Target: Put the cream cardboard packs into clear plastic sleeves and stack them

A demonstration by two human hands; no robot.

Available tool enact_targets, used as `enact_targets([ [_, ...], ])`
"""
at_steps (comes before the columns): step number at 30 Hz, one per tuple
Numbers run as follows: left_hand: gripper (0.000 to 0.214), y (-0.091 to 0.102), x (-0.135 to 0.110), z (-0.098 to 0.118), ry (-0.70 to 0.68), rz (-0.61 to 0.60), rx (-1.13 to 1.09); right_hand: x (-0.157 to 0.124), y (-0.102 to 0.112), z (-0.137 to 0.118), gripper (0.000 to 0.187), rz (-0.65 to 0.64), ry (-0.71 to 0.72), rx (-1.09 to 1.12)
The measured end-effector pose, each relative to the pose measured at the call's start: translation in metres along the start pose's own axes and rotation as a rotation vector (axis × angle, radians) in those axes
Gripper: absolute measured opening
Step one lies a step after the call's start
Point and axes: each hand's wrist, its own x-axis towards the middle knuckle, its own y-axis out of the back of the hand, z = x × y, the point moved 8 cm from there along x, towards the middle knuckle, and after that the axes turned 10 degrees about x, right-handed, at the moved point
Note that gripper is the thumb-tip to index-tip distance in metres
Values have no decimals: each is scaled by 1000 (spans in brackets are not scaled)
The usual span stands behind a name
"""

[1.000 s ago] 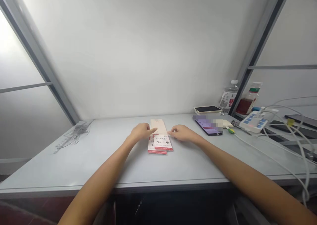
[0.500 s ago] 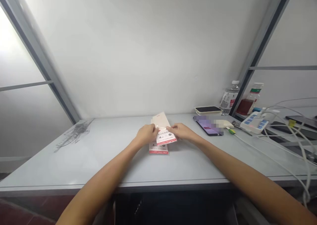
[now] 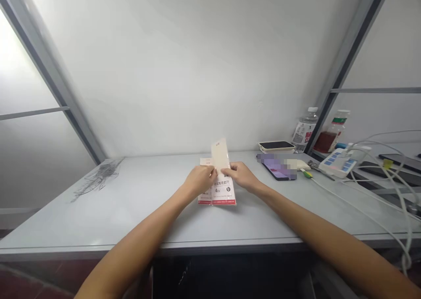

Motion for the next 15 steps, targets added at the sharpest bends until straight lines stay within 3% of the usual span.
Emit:
enact_targets([
  [15,32,18,-3,-6,114,93,-302,-8,0,-16,32,51,138,-13],
])
